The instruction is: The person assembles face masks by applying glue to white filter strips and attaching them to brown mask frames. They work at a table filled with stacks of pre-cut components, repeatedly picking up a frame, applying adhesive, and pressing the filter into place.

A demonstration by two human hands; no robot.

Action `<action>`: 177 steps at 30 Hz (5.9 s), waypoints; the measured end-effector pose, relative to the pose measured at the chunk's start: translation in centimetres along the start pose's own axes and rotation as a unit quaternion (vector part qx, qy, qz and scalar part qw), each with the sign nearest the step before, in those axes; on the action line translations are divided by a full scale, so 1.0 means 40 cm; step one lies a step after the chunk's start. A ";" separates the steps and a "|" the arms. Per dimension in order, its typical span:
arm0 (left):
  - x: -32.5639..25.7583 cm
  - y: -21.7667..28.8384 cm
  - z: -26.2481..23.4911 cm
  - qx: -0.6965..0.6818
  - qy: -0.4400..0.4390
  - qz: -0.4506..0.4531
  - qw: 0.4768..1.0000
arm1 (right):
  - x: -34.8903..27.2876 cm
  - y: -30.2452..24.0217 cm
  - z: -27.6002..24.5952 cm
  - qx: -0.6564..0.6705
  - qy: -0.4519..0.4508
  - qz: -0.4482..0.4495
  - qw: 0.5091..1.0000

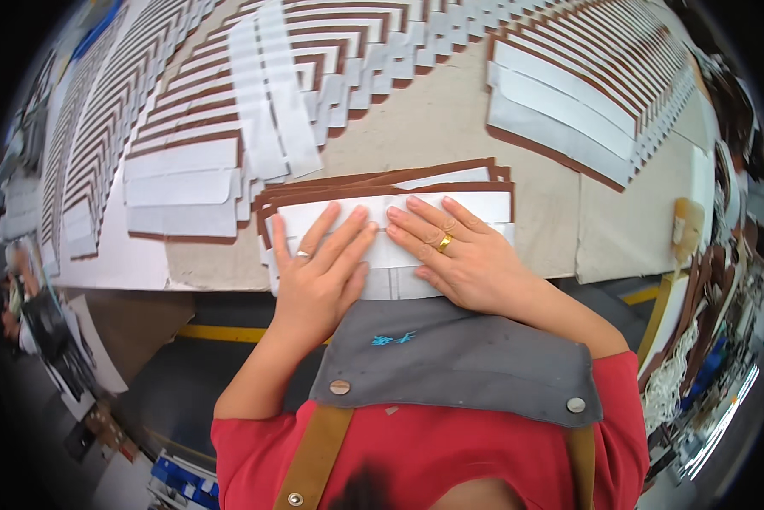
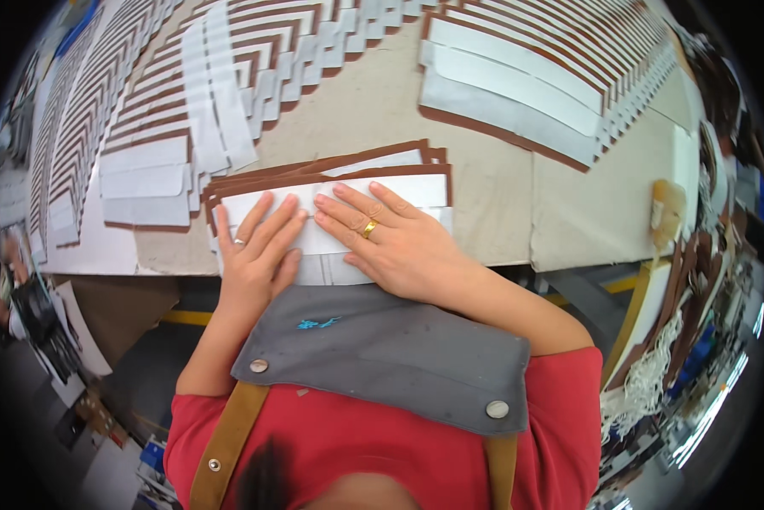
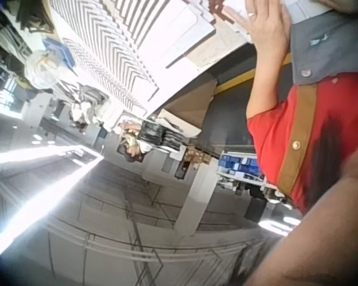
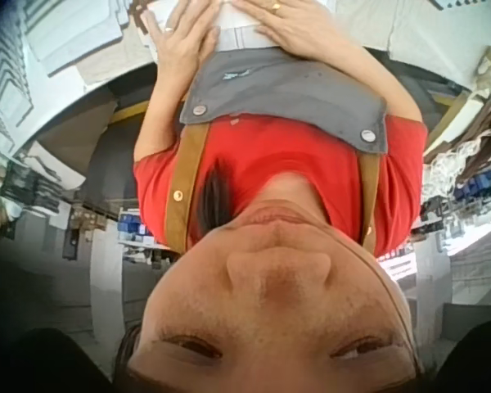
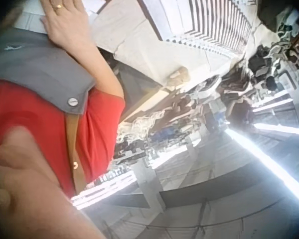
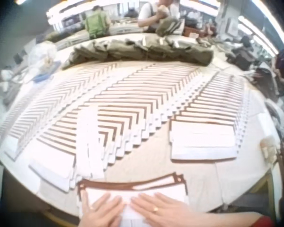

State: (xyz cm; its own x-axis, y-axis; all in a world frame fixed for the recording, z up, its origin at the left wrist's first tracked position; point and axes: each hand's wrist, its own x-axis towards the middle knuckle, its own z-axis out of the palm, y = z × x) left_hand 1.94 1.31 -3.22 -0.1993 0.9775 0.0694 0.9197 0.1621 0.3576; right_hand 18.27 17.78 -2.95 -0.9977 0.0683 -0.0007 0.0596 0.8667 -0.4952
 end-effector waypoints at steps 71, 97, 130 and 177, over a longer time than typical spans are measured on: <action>0.536 0.020 0.078 -0.130 0.084 0.092 0.984 | -0.261 0.526 -0.189 -0.233 0.374 0.278 0.854; 0.138 -0.187 -0.128 0.253 -0.011 0.086 0.964 | -0.103 0.211 -0.242 -0.026 0.335 0.157 0.928; -0.107 -0.028 -0.056 -0.285 0.157 -0.215 0.921 | -0.098 0.048 -0.039 0.290 0.253 0.166 0.908; -0.067 -0.002 -0.072 -0.130 0.047 -0.298 0.944 | -0.065 0.053 -0.055 0.187 0.140 0.198 0.952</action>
State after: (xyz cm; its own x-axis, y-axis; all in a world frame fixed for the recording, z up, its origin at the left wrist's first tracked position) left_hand 1.45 -1.73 -0.75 -0.6965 0.7040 -0.1386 0.5220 0.6297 0.5752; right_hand 21.07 20.55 -2.09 -0.8485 0.5271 -0.0461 0.3607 0.5124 -0.7793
